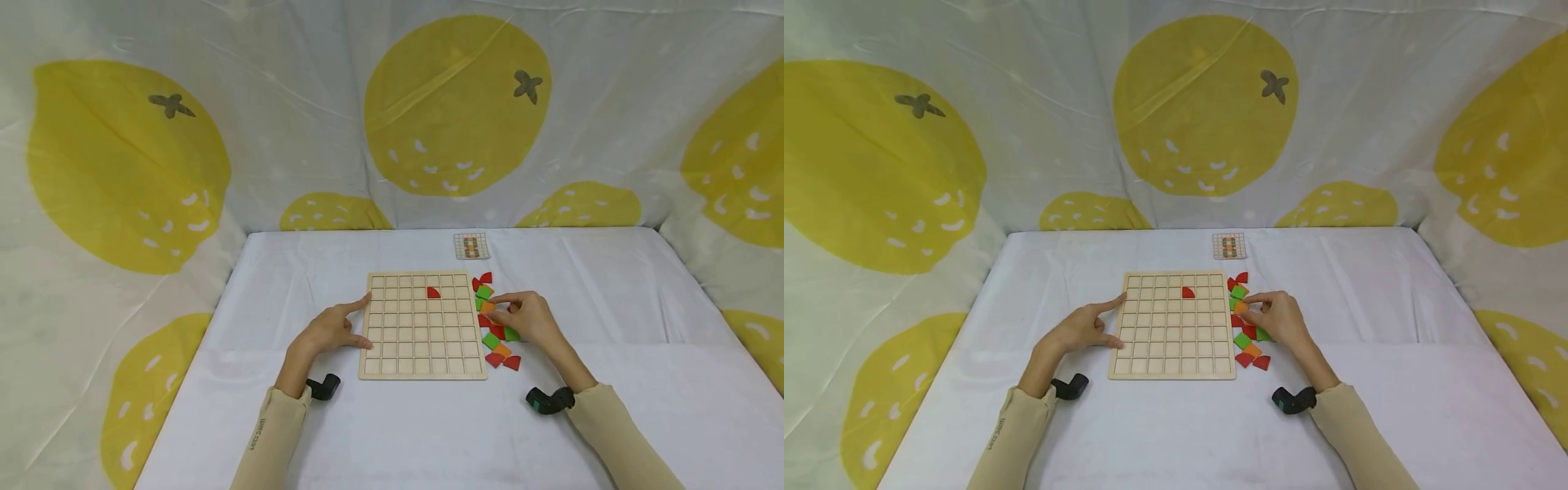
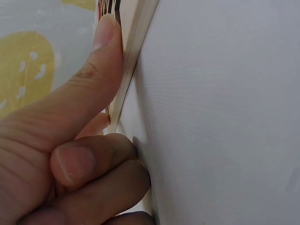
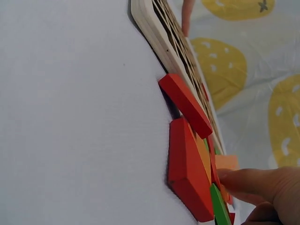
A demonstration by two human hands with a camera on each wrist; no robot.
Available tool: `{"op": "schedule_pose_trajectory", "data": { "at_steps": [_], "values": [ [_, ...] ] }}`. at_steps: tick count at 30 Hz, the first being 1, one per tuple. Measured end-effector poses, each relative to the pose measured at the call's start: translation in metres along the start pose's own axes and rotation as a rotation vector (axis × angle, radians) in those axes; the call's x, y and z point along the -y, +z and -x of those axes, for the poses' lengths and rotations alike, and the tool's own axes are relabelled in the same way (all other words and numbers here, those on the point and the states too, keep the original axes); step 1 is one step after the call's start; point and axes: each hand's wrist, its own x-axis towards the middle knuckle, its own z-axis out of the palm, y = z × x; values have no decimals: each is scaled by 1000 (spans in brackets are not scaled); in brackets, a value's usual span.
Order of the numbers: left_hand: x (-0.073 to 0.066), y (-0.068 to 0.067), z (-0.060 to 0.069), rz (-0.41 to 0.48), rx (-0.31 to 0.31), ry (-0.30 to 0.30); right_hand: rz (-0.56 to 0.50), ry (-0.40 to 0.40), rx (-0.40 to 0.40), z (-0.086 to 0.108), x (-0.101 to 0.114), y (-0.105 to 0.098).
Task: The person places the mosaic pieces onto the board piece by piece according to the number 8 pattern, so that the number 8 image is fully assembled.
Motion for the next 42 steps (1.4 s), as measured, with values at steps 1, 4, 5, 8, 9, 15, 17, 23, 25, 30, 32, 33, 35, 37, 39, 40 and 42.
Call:
{"op": "schedule_pose_trajectory", "data": {
  "at_steps": [1,4,5,8,9,15,17,23,25,30,32,33,35,37,39,40,42],
  "values": [
    [0,0,0,-2,0,-2,2,3,-4,0,0,0],
    [0,0,0,-3,-4,-4,5,15,-16,0,1,-2],
    [0,1,0,-3,-6,-4,6,14,-16,1,1,-3],
    [0,0,0,6,-10,-7,8,14,-9,2,1,-4],
    [0,0,0,9,-10,-6,10,15,-4,2,1,-5],
    [0,0,-1,15,-1,-7,-9,13,23,2,-2,-4],
    [0,0,0,7,0,0,-20,5,27,1,-4,-3],
    [-1,0,0,-2,-2,-4,-21,-15,19,0,-5,-2],
    [0,0,0,-6,-3,-6,-21,-23,24,0,-5,-2],
    [-2,-1,1,-10,-1,-2,-33,-35,31,-2,-6,0],
    [-1,0,1,-9,0,4,-41,-44,35,-3,-8,1],
    [-1,0,2,-7,0,3,-43,-49,36,-3,-8,2],
    [-1,0,2,-5,-3,2,-46,-63,35,-3,-9,3],
    [-2,0,2,0,-4,1,-47,-73,31,-4,-9,3],
    [-2,0,2,-1,-6,2,-42,-76,21,-4,-9,3],
    [-2,0,2,0,-6,0,-41,-76,18,-4,-9,3],
    [-2,0,1,1,-6,-2,-33,-81,16,-4,-8,3]
  ]
}}
